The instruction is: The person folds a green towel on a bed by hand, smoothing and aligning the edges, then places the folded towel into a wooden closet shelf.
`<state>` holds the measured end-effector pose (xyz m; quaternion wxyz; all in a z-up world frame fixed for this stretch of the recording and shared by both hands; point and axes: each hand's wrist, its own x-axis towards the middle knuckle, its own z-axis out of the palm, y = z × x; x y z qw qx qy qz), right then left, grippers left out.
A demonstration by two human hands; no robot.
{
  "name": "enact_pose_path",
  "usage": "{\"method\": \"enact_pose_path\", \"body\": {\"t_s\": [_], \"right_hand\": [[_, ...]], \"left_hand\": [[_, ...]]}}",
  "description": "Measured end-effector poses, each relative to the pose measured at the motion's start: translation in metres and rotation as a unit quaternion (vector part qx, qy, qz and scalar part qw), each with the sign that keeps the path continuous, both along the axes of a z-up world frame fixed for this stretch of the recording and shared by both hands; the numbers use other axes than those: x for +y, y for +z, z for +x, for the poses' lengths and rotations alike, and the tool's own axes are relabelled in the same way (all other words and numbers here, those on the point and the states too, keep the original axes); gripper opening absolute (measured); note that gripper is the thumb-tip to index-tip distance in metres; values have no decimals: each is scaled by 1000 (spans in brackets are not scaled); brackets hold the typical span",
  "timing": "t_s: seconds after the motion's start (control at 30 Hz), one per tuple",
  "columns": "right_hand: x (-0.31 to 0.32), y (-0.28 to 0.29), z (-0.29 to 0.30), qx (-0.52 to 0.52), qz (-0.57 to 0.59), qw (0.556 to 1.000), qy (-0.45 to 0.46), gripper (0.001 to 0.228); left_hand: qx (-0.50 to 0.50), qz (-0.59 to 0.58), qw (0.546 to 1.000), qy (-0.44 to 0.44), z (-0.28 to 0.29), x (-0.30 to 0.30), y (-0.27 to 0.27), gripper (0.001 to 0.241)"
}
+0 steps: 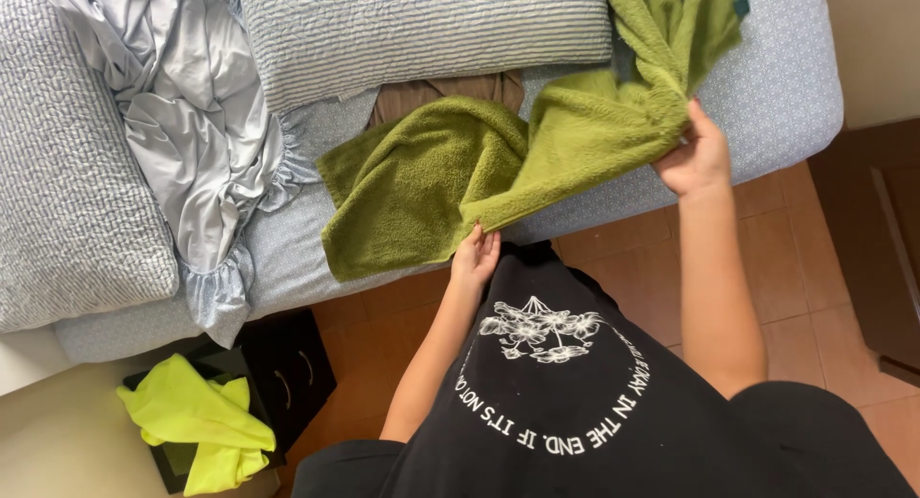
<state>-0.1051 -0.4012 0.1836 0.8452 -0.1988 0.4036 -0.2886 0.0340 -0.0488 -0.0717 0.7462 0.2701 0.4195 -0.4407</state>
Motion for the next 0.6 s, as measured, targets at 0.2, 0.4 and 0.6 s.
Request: {"method": "enact_pose_path", "body": {"t_s": [0.2,0.4,0.6], "right_hand": [[23,110,-34,-56,-126,990,32,43],[38,149,-67,-83,-172,981,37,46],[16,102,-94,-67,-72,993,-69,41]], "left_hand": [[70,-20,995,73,21,-37,73,24],[22,-3,995,98,69,-10,16,32],[8,52,988,145,86,34,-2,27]]}}
